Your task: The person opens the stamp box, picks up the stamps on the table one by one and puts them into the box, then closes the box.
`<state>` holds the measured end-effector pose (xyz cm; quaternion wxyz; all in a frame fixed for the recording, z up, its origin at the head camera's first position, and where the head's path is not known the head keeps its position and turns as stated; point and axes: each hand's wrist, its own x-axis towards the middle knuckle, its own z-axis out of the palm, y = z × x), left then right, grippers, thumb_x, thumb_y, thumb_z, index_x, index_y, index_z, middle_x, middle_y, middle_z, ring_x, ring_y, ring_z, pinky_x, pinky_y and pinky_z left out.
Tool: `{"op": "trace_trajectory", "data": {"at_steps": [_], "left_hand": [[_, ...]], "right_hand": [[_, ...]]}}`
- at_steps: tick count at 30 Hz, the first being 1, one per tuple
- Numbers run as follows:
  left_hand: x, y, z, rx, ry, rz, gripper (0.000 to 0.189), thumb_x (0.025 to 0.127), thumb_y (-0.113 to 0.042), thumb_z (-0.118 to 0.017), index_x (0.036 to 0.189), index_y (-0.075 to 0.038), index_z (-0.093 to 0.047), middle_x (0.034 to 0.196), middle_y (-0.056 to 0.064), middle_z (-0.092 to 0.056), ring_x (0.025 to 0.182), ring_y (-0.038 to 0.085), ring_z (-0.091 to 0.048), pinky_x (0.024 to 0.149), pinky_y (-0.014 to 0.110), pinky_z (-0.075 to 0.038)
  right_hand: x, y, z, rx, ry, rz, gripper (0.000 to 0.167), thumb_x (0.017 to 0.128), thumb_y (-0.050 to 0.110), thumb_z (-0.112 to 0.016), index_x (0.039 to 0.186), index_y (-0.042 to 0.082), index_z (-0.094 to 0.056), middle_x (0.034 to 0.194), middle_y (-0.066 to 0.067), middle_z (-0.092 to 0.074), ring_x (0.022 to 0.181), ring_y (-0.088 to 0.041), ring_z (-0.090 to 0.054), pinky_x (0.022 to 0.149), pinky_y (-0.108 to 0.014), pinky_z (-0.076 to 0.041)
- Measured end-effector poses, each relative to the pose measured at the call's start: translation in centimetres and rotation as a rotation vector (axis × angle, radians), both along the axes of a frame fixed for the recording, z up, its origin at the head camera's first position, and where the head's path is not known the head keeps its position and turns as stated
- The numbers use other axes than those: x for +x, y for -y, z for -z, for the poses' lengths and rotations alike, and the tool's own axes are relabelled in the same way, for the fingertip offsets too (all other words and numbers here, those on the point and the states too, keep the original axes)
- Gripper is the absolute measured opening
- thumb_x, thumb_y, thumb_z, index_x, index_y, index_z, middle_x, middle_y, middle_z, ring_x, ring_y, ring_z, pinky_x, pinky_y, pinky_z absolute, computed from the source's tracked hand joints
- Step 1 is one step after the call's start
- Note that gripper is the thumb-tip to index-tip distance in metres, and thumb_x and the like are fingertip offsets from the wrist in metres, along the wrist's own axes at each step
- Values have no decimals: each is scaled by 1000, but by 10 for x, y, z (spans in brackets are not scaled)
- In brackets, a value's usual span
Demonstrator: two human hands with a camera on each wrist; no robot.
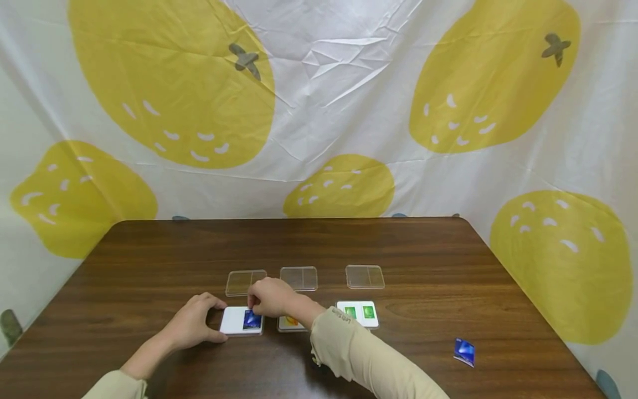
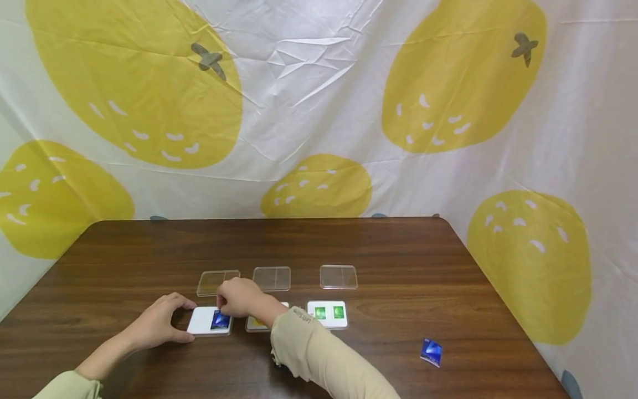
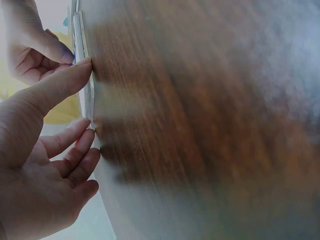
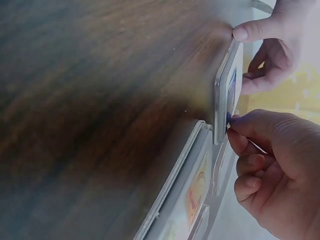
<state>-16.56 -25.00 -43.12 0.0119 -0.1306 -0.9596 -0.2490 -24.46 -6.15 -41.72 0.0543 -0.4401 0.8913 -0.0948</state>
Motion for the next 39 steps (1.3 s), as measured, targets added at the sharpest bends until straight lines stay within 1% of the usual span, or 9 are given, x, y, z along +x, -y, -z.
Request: {"op": "trace_trajectory", "data": {"at_steps": [6,8,13,16,19,23,31,35,39], "left_hand": [[-1,0,1,-2,-6,-2,59,52,-31,-85,99,-4,-62,93,3,-57,95,27,-51,83,46,-41],[-1,0,1,-4,-8,-3,59,52,-31,-85,98,-4,-62,93,3,-57,95,27,-51,83,46,-41],[0,1,1,-17,-14,-5,59,51,-32,-85,98,-4,-62,93,2,-57,95,28,-51,84,46,-41],[0,2,0,-23,-16,-7,59,51,-32,-85,98,-4,-63,93,3,-57,95,28,-51,84,46,-41],[0,1,1,-23,-16,-6,58,52,-31,-85,98,-4,-63,93,4,-57,95,28,-51,84,46,-41],[0,1,1,-23,-12,-7,57,52,-30,-85,98,-4,-63,94,4,-57,95,28,-51,84,46,-41],[0,0,0,-17,-7,-5,56,53,-29,-85,98,-3,-63,94,4,-57,96,28,-51,84,46,-41],[-1,-1,0,-21,-17,-2,56,52,-29,-85,97,-3,-63,94,4,-57,96,28,-52,84,46,-41],[0,-2,-2,-16,-7,-5,57,52,-29,-85,97,-3,-63,94,5,-57,97,29,-51,85,47,-41]], "right_hand": [[-4,-8,-5,-81,40,-27,6,77,14,-63,77,18,-67,67,14,-56,61,1,-47,54,-12,-36],[-5,-15,-10,-110,81,-38,6,78,12,-62,79,16,-67,70,13,-59,63,3,-48,56,-11,-37],[-7,-38,-25,-202,181,-83,5,79,11,-63,82,11,-67,73,7,-62,64,2,-50,60,-12,-40],[-9,-58,-31,-239,211,-99,6,78,11,-64,83,9,-67,72,5,-61,63,0,-49,59,-13,-40],[-10,-81,-32,-250,226,-87,7,78,11,-64,84,8,-67,72,6,-60,60,0,-47,57,-15,-39],[-11,-114,-29,-258,272,-52,9,78,11,-65,85,6,-67,70,7,-60,57,0,-46,56,-16,-41],[-8,-188,-27,-326,311,6,9,78,7,-63,85,2,-65,71,6,-61,65,-1,-53,63,-20,-46],[-3,-227,-30,-361,331,71,9,79,6,-63,86,1,-65,72,6,-61,66,-2,-54,63,-22,-48],[7,-263,-32,-394,331,120,12,81,8,-64,88,0,-63,74,5,-60,62,-2,-50,57,-21,-46]]}}
